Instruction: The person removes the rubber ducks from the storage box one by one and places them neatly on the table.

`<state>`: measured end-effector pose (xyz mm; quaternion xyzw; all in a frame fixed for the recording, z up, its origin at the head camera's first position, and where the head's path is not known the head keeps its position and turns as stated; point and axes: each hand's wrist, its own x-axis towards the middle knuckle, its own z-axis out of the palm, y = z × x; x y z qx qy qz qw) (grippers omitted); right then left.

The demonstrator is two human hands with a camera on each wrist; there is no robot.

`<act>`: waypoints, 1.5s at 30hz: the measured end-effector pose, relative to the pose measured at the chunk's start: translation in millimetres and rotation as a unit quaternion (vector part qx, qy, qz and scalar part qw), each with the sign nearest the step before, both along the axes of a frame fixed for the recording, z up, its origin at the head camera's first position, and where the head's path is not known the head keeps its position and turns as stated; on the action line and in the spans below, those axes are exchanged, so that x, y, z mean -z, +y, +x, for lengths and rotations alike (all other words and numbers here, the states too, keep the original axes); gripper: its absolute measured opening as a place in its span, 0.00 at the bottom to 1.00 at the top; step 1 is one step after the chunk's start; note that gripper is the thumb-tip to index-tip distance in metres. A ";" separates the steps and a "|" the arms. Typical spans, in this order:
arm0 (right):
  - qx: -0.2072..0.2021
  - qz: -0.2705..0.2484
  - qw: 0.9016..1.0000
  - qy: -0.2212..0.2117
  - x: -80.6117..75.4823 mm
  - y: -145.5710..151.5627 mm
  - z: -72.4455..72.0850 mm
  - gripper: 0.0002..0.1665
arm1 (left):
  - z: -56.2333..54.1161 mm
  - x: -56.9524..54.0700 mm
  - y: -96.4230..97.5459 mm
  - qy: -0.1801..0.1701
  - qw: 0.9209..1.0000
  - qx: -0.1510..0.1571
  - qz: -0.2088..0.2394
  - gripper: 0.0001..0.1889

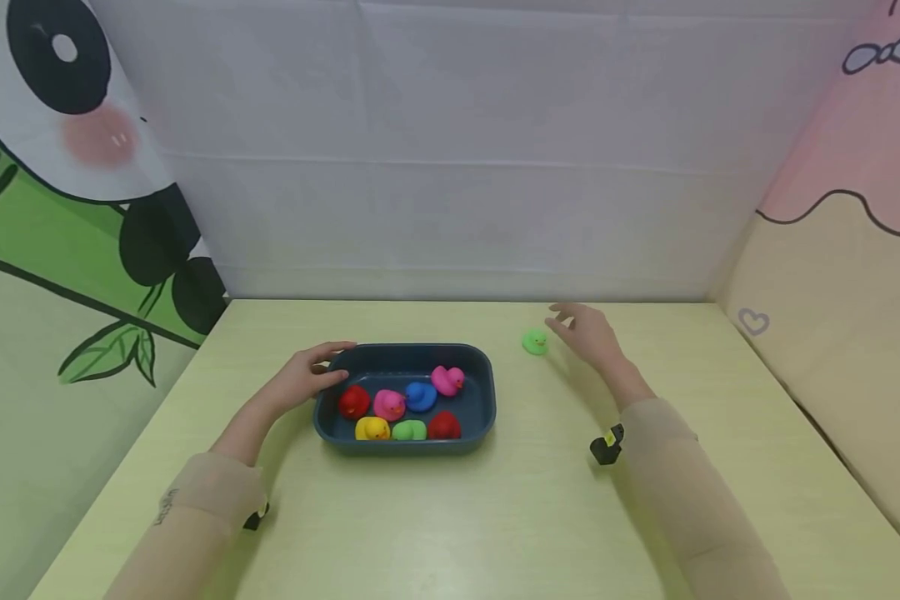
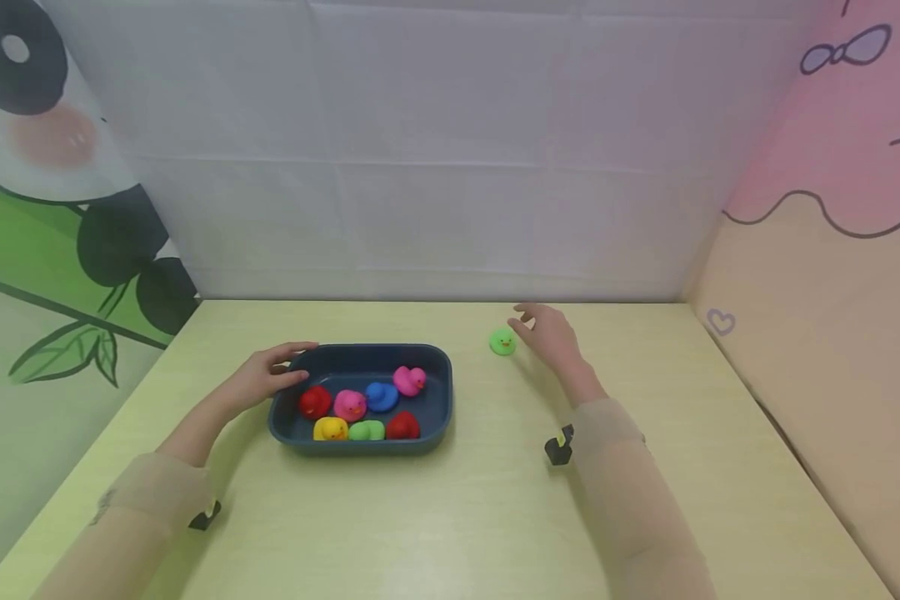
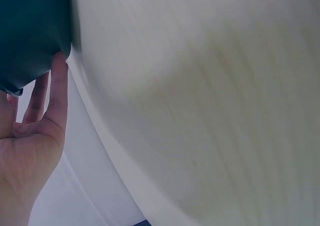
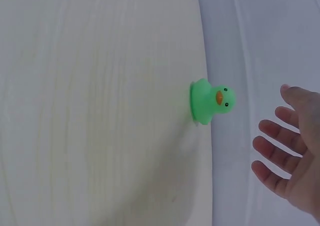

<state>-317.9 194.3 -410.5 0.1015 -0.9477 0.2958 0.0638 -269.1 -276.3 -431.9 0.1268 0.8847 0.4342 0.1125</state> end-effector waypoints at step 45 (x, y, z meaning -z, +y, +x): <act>-0.181 -0.051 0.975 0.121 -34.7 -103.8 97.5 0.21 | 1.0 -1.6 -2.5 -0.006 1.000 -0.002 -0.007 0.27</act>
